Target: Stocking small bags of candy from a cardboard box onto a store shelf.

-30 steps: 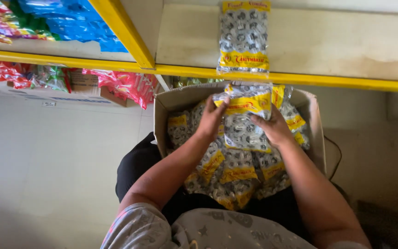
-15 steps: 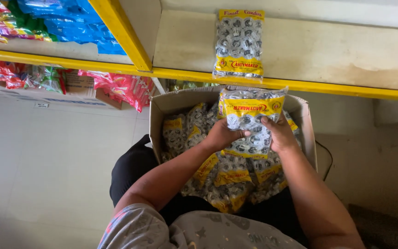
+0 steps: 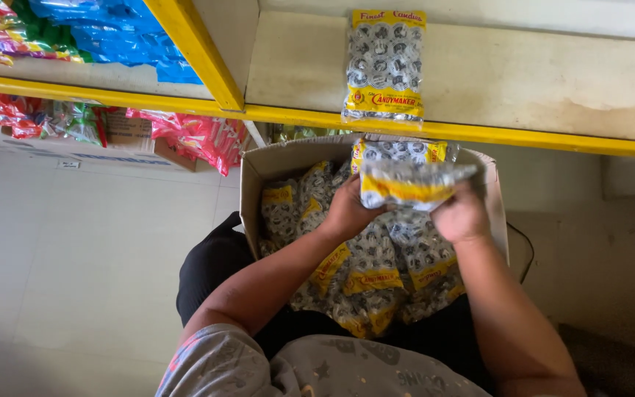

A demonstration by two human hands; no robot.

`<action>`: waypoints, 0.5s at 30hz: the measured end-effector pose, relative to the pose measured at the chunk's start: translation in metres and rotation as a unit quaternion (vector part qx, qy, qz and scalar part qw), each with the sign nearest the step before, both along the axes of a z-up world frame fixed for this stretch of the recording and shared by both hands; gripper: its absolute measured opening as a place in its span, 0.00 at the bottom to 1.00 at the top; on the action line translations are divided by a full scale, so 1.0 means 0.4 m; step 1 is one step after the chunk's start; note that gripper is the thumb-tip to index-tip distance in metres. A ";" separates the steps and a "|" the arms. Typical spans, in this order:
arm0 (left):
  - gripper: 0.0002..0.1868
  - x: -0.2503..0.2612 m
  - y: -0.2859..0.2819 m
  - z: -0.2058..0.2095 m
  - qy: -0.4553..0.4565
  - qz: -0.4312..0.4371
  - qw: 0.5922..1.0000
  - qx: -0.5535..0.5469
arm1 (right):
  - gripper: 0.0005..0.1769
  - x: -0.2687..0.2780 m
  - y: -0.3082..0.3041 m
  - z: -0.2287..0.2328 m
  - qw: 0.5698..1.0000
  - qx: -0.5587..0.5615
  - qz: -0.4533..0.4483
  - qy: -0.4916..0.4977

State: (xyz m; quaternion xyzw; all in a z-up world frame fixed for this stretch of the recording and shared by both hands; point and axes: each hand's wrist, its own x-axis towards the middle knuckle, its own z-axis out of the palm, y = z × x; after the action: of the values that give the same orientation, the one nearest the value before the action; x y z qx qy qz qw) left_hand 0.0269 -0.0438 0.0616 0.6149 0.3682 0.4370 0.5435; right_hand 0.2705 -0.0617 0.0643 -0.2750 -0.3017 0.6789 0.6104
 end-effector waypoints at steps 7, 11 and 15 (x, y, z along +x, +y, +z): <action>0.20 -0.059 -0.028 0.107 0.163 0.114 0.950 0.241 | 0.42 -0.006 0.044 -0.001 0.942 -0.257 0.137 -0.167; 0.17 -0.082 -0.037 0.123 0.165 0.014 0.864 0.475 | 0.36 0.007 0.006 -0.110 0.930 -0.326 0.140 -0.098; 0.19 -0.045 -0.034 0.043 0.189 0.016 0.868 0.460 | 0.32 0.045 -0.016 -0.108 0.963 -0.193 0.167 -0.089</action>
State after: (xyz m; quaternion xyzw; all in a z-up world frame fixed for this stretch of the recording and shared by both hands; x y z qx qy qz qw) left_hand 0.0090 -0.0576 0.0789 0.8600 0.2308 0.4411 0.1123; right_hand 0.2885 -0.0681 0.0212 -0.3926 -0.2602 0.7891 0.3944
